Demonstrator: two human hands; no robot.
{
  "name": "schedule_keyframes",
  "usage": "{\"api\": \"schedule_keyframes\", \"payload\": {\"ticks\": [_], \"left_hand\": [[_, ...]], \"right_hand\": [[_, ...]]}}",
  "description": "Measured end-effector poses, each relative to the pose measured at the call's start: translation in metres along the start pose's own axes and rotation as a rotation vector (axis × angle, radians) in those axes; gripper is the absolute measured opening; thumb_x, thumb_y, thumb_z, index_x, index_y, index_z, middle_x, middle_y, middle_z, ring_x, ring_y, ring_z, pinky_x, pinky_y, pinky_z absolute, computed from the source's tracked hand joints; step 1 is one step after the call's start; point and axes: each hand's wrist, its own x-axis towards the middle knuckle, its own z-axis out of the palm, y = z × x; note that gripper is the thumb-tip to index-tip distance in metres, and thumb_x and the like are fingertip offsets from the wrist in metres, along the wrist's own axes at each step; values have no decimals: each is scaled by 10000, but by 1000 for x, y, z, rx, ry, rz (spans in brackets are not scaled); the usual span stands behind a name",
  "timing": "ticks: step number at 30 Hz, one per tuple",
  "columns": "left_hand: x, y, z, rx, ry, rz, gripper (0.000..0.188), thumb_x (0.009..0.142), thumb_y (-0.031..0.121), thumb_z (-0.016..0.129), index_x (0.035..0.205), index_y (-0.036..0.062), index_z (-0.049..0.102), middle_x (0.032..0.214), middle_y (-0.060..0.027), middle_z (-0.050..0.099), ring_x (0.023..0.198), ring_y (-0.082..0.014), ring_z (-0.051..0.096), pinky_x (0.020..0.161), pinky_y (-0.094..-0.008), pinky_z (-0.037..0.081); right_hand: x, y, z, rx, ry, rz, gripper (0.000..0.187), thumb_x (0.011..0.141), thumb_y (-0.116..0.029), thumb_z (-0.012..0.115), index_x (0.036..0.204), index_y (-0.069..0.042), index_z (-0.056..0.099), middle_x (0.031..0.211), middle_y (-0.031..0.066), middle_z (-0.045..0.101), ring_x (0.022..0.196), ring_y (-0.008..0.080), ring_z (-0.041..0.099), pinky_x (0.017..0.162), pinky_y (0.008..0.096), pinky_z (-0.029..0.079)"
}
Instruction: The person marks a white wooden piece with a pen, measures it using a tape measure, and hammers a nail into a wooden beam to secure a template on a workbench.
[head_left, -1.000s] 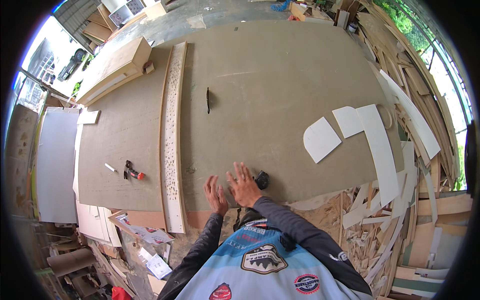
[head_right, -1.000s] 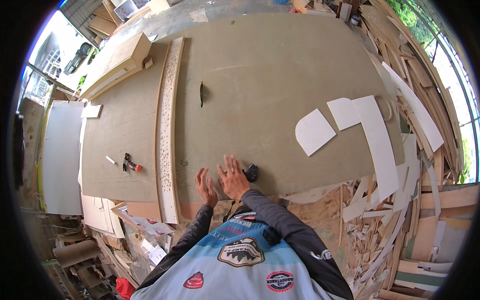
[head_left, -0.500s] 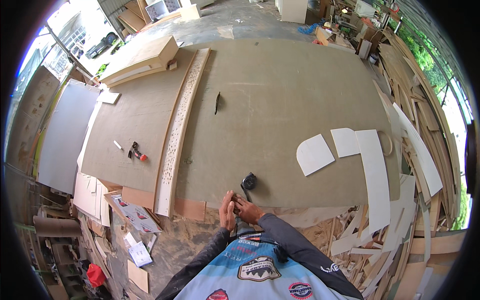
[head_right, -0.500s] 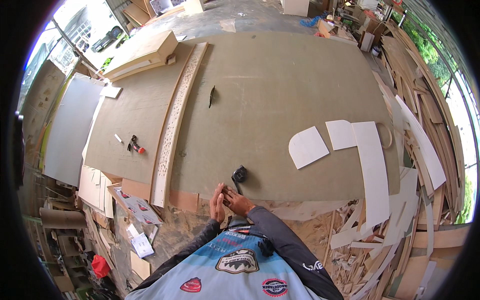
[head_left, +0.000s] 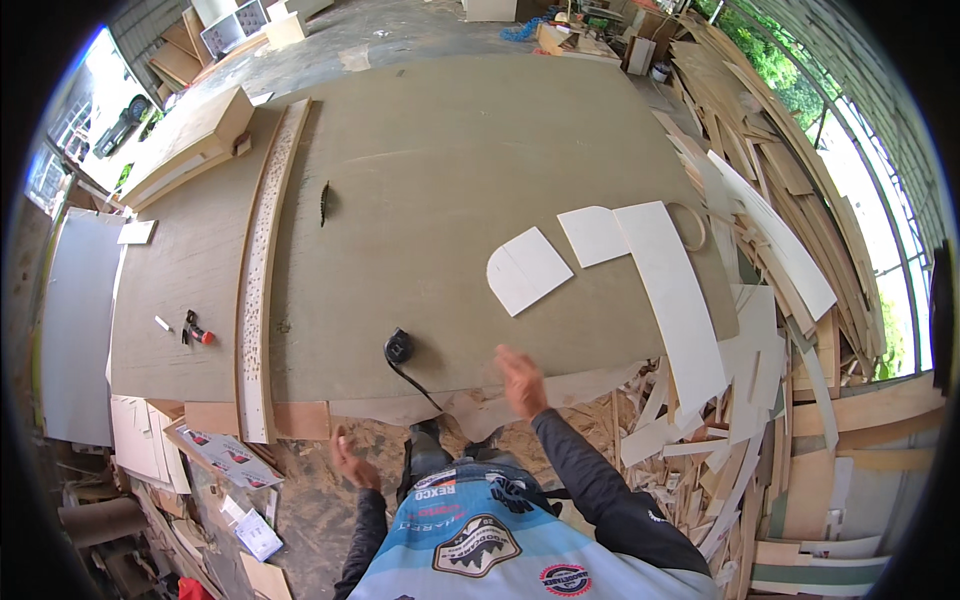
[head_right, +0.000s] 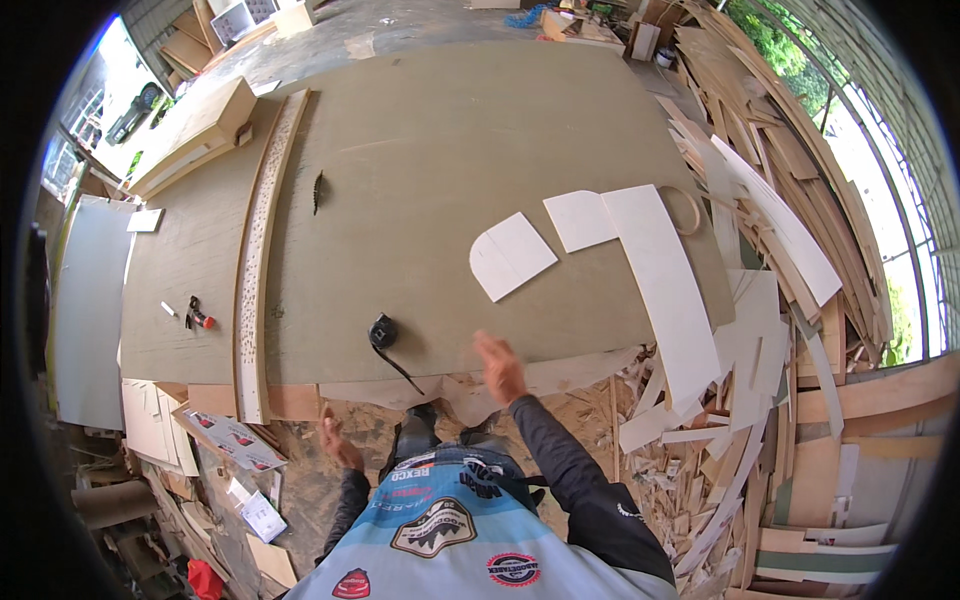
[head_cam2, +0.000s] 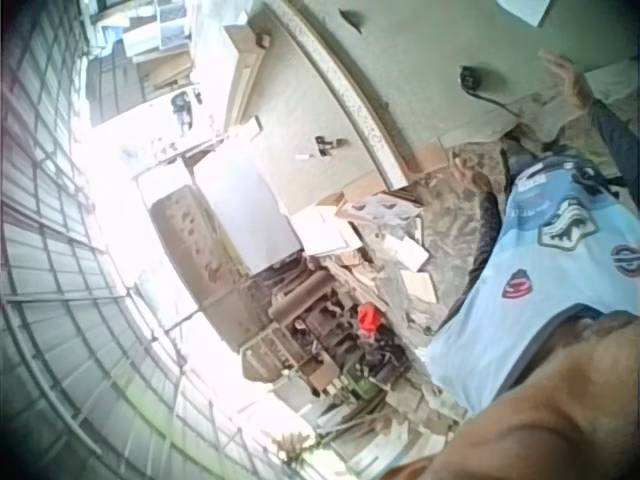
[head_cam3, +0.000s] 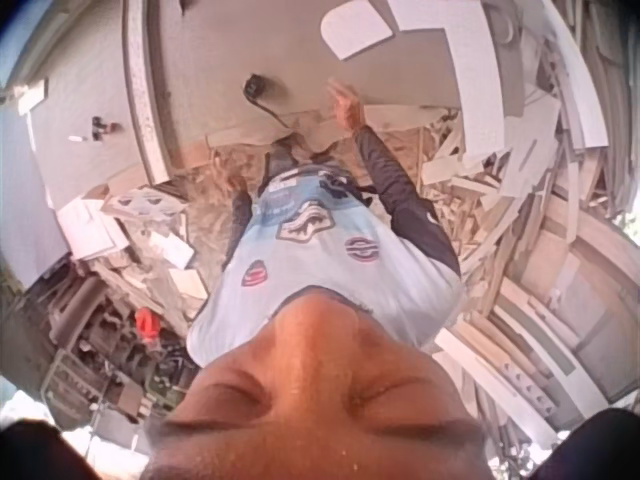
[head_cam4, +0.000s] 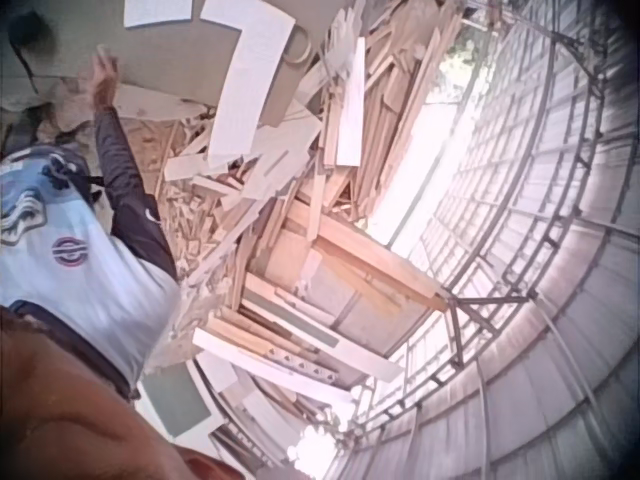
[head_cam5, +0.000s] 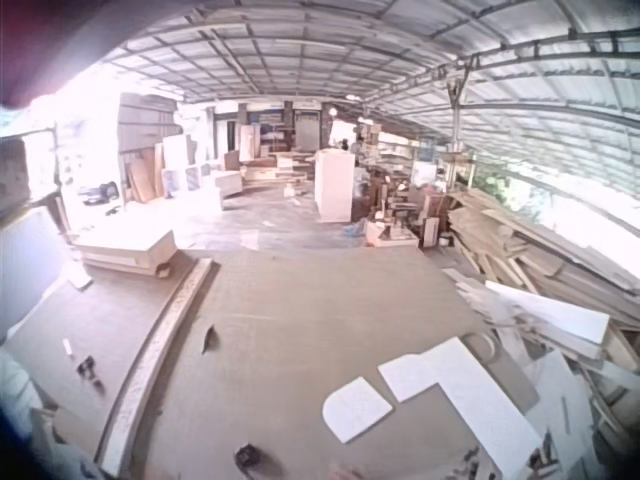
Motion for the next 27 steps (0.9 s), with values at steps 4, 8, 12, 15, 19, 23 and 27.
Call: {"api": "schedule_keyframes", "payload": {"ticks": [4,8,12,15,19,23,27], "left_hand": [[35,5,-24,53,128,32,409,1036,256,469,1314,-19,591,1269,-121,618,1152,-207,569,990,-355,442],[82,6,-61,128,191,134,412,999,232,531,1307,-38,580,1271,-140,576,1180,-248,552,995,-364,445],[135,44,-48,285,198,258,411,943,149,596,1308,-37,578,1255,-163,566,1189,-275,545,1001,-370,442],[182,34,-75,414,204,245,466,874,120,660,1310,-21,579,1259,-202,563,1192,-325,542,1020,-413,434],[230,44,-95,727,221,207,644,805,279,770,1337,-9,550,1343,-238,533,1293,-398,466,1104,-485,358],[283,34,-129,1032,-8,167,945,743,537,805,1479,74,434,1488,-258,423,1433,-401,312,1176,-539,239],[298,43,-122,826,-369,176,1220,641,642,833,1523,12,274,1498,-292,326,1391,-452,311,1159,-578,210]], "right_hand": [[17,61,-37,-97,233,223,275,847,27,593,1107,19,681,1325,158,607,1247,350,539,1049,433,456],[44,26,-63,-514,326,92,203,874,-72,639,1052,0,704,1321,138,612,1269,365,516,1094,510,398],[31,7,-23,-252,370,96,179,868,-99,649,1010,-8,710,1301,136,619,1264,367,514,1083,532,385],[29,-60,29,-43,281,81,152,869,-92,649,983,-11,708,1224,145,651,1187,359,563,1020,497,438],[33,-143,100,216,-113,75,213,893,-215,663,880,-5,695,866,165,697,826,361,655,768,455,516],[29,-190,170,175,-593,314,406,922,-388,647,816,2,679,679,152,642,639,331,632,616,441,479],[33,-220,223,515,-694,633,484,911,-472,695,819,4,699,649,75,633,607,171,594,581,358,457]]}}
